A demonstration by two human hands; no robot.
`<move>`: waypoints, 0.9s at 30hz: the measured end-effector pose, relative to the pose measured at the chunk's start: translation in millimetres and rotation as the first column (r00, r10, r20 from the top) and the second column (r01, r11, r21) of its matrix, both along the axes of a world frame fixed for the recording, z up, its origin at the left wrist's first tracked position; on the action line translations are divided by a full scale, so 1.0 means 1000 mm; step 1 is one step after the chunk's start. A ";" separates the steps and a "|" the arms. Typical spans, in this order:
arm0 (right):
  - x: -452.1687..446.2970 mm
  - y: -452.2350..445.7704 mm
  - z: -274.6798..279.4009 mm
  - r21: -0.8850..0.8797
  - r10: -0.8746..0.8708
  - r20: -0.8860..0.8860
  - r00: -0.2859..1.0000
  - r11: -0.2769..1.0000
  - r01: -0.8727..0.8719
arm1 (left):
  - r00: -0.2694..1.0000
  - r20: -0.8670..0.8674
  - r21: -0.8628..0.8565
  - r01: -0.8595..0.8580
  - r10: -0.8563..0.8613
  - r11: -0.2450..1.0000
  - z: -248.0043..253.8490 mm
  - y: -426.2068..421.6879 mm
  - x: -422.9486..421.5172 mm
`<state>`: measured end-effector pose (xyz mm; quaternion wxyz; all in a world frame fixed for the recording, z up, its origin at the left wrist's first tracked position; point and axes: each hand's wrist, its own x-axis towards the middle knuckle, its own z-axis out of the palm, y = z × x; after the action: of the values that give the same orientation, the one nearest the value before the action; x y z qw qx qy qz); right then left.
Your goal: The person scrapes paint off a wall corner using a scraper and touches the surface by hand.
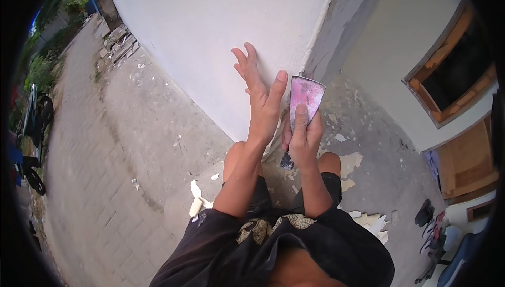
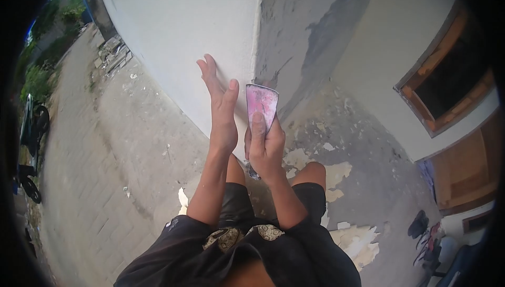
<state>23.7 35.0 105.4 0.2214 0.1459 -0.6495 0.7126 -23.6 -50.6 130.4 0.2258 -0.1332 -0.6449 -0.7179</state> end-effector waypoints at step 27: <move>0.009 -0.012 0.012 -0.193 0.005 0.004 1.000 0.981 -0.005 | 1.000 -0.012 -0.138 0.008 -0.009 0.990 -0.004 -0.007 -0.002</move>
<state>32.5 23.0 117.7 0.2314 0.1239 -0.5774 0.7731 -25.4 -57.7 126.0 0.2171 -0.1560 -0.6910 -0.6716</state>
